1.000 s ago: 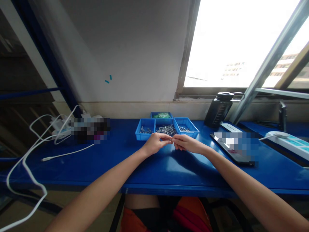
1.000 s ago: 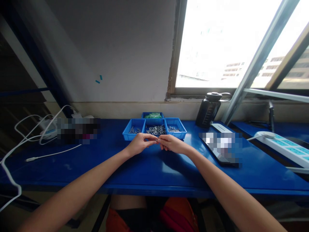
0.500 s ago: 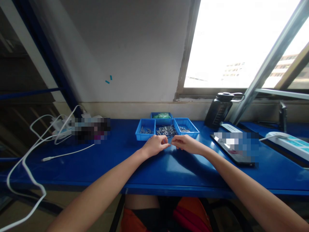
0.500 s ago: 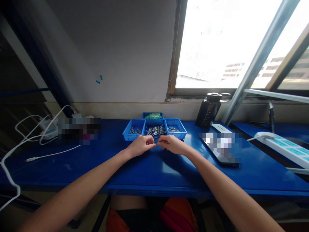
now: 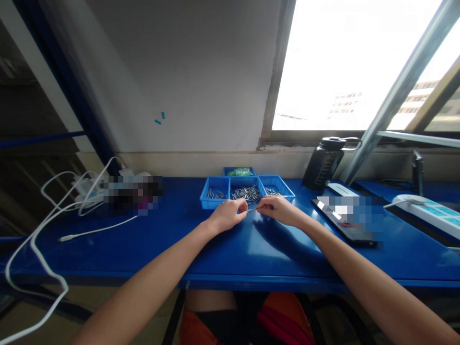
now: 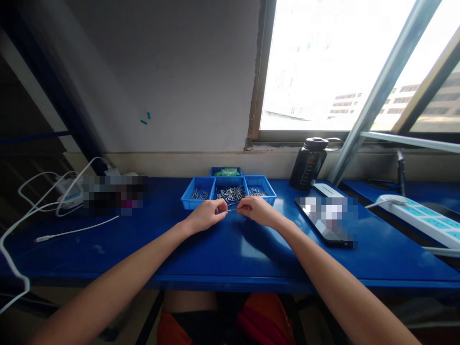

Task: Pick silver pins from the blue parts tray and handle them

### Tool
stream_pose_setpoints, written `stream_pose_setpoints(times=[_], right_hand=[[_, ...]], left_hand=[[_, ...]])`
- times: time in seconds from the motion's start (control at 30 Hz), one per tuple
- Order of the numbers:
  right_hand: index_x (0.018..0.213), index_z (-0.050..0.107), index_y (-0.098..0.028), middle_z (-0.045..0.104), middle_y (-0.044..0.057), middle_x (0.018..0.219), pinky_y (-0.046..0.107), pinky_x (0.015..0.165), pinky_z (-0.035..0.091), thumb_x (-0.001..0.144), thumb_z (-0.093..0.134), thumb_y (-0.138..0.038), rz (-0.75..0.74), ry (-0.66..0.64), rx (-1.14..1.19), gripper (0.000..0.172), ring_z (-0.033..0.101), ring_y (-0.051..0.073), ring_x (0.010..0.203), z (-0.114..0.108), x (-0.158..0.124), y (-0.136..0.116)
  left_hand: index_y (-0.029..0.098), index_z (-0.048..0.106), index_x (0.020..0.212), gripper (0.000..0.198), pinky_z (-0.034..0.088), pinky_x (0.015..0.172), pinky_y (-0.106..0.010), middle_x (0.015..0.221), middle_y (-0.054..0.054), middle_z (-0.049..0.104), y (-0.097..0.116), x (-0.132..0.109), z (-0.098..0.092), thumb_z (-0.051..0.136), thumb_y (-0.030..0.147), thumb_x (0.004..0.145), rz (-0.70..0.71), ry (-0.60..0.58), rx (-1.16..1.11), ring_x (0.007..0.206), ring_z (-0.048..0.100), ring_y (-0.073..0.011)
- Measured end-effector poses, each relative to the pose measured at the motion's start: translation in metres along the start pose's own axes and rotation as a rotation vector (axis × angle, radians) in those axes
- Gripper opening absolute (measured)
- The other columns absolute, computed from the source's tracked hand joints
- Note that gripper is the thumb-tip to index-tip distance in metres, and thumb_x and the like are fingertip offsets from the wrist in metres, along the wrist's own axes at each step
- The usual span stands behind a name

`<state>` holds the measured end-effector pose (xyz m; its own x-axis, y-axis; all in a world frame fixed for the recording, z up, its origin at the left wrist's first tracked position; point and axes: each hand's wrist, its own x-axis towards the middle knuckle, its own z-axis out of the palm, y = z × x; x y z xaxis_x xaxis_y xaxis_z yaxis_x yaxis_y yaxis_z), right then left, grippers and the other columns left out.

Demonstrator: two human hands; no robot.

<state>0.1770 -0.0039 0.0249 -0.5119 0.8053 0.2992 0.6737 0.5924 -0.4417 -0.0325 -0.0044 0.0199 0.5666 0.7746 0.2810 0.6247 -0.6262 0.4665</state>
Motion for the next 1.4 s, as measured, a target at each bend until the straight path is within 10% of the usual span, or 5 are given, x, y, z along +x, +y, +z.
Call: stream_pose_setpoints(times=[0.6, 1.17, 1.4], right_hand=[[0.068, 0.047, -0.016, 0.045, -0.002, 0.060, 0.021, 0.044, 0.032, 0.085, 0.038, -0.047, 0.272, -0.131, 0.528, 0.036, 0.043, 0.007, 0.049, 0.001, -0.001, -0.012], [0.073, 0.047, -0.016, 0.046, -0.002, 0.063, 0.020, 0.044, 0.031, 0.083, 0.044, -0.051, 0.210, -0.215, 0.889, 0.036, 0.042, 0.006, 0.050, 0.007, -0.003, -0.025], [0.078, 0.051, -0.015, 0.051, -0.001, 0.065, 0.020, 0.043, 0.032, 0.082, 0.044, -0.051, 0.219, -0.168, 0.657, 0.036, 0.043, 0.007, 0.050, 0.000, -0.002, -0.024]], left_hand=[[0.016, 0.056, 0.077, 0.040, 0.038, 0.057, -0.021, 0.066, -0.001, 0.060, 0.004, 0.002, -0.002, 0.028, 0.040, 0.091, -0.022, 0.086, -0.155, 0.061, 0.055, -0.0122], [0.019, 0.066, 0.095, 0.022, 0.044, 0.062, -0.019, 0.092, -0.004, 0.063, 0.014, -0.001, -0.001, 0.050, 0.029, 0.084, 0.227, 0.192, -0.316, 0.079, 0.057, -0.0124], [0.018, 0.062, 0.090, 0.021, 0.044, 0.068, -0.022, 0.085, -0.002, 0.064, 0.012, 0.001, -0.004, 0.047, 0.032, 0.083, 0.075, 0.172, -0.161, 0.077, 0.058, -0.0137]])
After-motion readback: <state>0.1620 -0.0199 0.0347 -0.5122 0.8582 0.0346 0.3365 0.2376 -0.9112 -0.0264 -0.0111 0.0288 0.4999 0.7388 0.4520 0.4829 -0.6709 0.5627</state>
